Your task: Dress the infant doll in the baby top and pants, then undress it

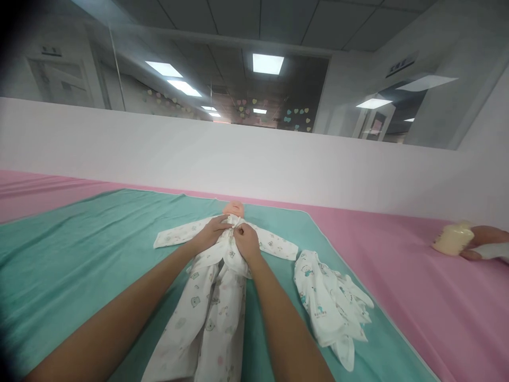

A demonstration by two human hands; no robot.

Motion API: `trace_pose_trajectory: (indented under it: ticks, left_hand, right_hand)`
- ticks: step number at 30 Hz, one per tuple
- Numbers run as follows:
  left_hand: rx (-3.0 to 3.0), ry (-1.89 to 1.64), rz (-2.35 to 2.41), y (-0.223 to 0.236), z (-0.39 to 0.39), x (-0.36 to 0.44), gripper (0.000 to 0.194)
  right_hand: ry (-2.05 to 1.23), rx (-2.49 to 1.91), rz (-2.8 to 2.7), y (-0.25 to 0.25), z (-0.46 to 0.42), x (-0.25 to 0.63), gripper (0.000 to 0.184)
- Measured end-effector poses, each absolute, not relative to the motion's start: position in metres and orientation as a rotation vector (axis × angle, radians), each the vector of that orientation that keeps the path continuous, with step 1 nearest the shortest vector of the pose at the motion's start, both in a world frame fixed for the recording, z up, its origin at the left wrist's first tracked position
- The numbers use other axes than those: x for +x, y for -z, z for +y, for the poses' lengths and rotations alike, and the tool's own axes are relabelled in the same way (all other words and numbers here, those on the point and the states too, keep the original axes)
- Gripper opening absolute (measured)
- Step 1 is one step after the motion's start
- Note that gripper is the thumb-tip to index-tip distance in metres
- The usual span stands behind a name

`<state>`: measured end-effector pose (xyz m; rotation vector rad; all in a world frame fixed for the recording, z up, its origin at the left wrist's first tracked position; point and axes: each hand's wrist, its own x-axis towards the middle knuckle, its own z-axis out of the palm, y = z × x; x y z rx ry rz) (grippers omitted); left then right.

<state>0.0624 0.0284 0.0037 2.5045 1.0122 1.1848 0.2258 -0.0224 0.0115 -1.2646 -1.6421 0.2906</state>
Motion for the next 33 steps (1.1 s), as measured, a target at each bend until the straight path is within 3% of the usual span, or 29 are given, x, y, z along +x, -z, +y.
trace_pose_trajectory:
  ticks: [18,24,33]
  left_hand:
    - [2.533,-1.29,1.079,-0.02,-0.013,0.061,0.027]
    - [2.531,-1.171,1.055,-0.015,-0.034,0.055,0.03]
    - [2.521,-1.104,1.054,-0.017,-0.042,0.054,0.034]
  right_hand:
    - [-0.399,-1.297,-1.406,-0.005,-0.034,0.222,0.024]
    - [-0.198,-1.385,-1.84,-0.016,-0.071,0.225,0.04]
    - [0.177,-1.618,-1.946,-0.016,-0.091,0.206,0.021]
